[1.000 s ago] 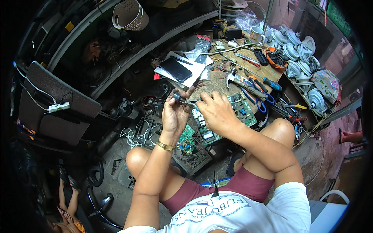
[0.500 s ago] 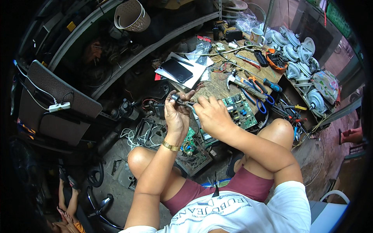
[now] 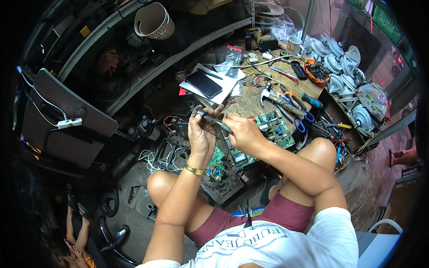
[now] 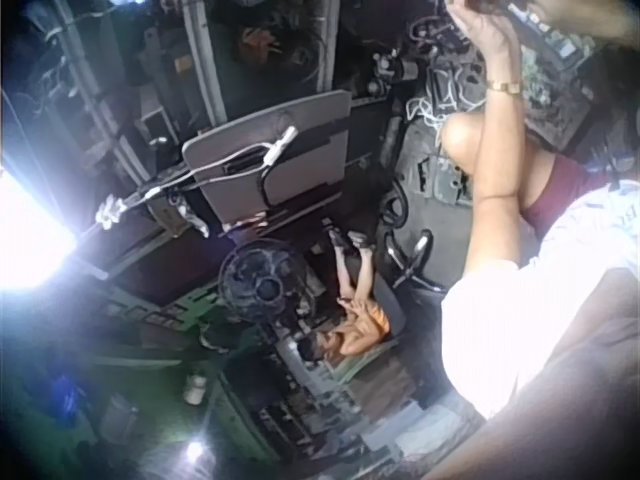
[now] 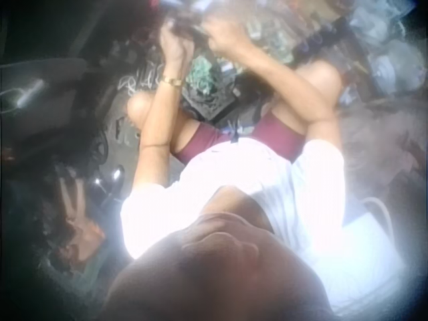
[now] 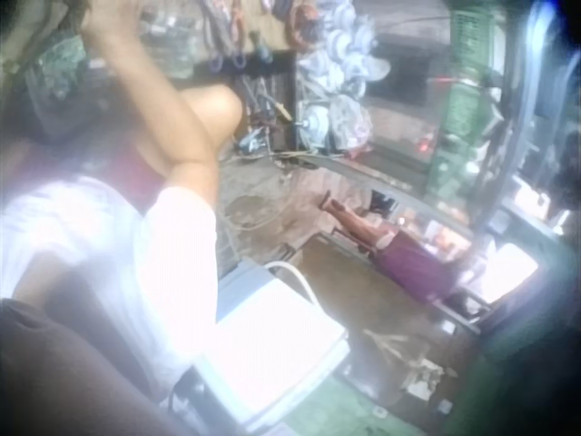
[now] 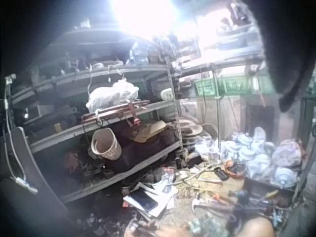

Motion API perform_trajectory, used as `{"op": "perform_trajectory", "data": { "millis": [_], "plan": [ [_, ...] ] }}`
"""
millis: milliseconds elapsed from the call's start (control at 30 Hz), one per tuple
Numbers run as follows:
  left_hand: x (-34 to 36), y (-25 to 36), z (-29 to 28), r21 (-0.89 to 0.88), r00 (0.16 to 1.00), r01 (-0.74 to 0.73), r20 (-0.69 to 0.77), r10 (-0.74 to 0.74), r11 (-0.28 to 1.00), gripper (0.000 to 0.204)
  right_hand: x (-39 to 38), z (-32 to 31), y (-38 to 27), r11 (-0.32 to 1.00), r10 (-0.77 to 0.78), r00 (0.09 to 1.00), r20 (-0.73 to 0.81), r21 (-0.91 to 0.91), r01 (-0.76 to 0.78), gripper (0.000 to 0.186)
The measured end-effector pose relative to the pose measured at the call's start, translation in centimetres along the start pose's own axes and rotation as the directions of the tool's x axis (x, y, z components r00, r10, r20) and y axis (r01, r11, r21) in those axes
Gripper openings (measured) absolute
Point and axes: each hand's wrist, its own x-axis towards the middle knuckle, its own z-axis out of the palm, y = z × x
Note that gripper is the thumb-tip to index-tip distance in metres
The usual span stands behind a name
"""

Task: The person is holding a small electronic component and using a soldering iron to attach wires to it while it is positioned on a larger circuit board on a workbench. They use pliers to adjust the position of the wires before soldering.

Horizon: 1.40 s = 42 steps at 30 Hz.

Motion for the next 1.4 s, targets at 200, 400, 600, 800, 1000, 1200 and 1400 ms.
{"op": "perform_trajectory", "data": {
  "millis": [200,400,600,800,1000,1200,1400],
  "plan": [
    [-0.1,0.6,1.1,-0.038,0.979,0.201,0.034,-0.200,0.979,0.046,0.4,-1.0,0.2,0.961,0.019,0.999,0.032,0.276,-0.027,0.014],
    [0.1,0.6,-1.0,0.388,0.991,0.102,0.038,-0.127,0.916,0.041,0.7,-1.8,1.2,0.997,-0.021,1.000,0.010,0.068,0.021,0.032],
    [-0.1,1.2,-3.4,0.872,0.990,-0.105,0.136,-0.031,0.478,0.028,0.1,-4.1,1.8,0.929,-0.158,0.978,0.134,-0.315,0.193,0.023],
    [1.3,6.9,-5.5,0.396,0.994,0.053,-0.107,-0.011,0.917,0.044,0.3,-10.5,7.2,0.989,0.143,0.987,-0.071,-0.027,-0.145,0.026],
    [-0.9,1.4,-3.0,0.088,0.978,0.177,0.097,-0.185,0.980,0.049,-1.8,-3.8,0.2,0.999,-0.051,0.993,0.105,0.021,0.049,0.026],
    [-0.8,0.4,-1.9,0.116,0.981,0.146,0.108,-0.158,0.983,0.051,-1.5,-2.9,-1.1,0.980,-0.082,0.995,0.052,-0.179,0.090,0.026],
    [-0.9,-0.4,-1.3,0.195,0.979,0.159,0.095,-0.180,0.968,0.052,-1.0,-2.2,-0.6,0.980,-0.077,0.996,0.050,-0.182,0.085,0.021]
  ]
}}
